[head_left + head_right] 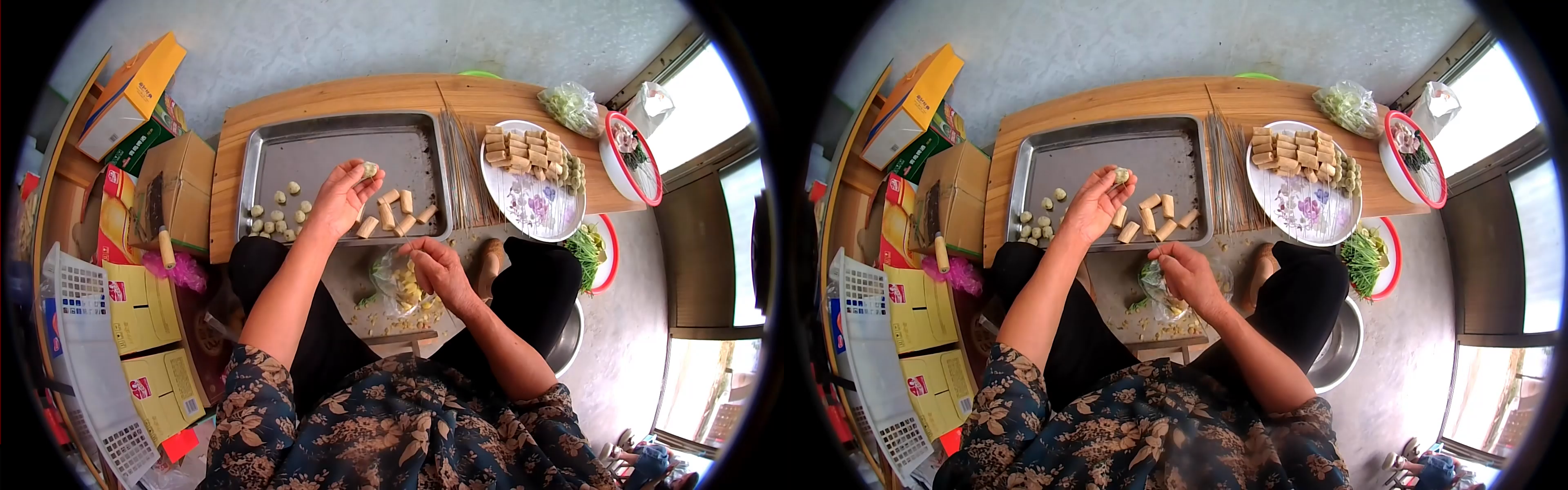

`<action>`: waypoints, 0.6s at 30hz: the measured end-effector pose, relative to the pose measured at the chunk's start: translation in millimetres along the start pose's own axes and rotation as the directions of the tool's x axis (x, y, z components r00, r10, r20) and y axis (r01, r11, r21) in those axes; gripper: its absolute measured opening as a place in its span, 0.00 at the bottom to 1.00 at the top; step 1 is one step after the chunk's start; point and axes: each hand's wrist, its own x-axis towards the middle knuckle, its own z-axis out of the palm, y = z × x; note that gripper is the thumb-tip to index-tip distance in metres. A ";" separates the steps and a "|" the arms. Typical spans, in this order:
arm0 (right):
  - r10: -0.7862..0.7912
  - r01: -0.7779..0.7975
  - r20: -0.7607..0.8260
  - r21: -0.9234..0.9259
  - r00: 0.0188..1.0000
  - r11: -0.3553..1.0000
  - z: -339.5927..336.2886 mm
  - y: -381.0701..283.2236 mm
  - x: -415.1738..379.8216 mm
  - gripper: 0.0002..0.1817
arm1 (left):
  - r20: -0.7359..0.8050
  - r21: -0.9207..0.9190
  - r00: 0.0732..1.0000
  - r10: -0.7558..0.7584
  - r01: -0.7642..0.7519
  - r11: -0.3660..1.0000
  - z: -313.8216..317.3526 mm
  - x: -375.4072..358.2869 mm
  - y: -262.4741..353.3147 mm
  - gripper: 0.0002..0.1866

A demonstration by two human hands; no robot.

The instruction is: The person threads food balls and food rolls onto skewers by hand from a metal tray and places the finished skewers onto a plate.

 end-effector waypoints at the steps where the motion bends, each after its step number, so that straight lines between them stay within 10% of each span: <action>1: -0.012 0.011 0.004 0.003 1.000 1.000 -0.3 1.3 0.6 0.09 | -0.002 -0.004 1.000 -0.004 0.004 1.000 1.2 -0.4 0.2 0.06; 18: -0.092 0.092 0.005 -0.017 0.996 0.996 3.9 13.7 14.6 0.09 | 0.001 -0.034 1.000 -0.028 0.028 0.999 11.0 -3.7 1.2 0.08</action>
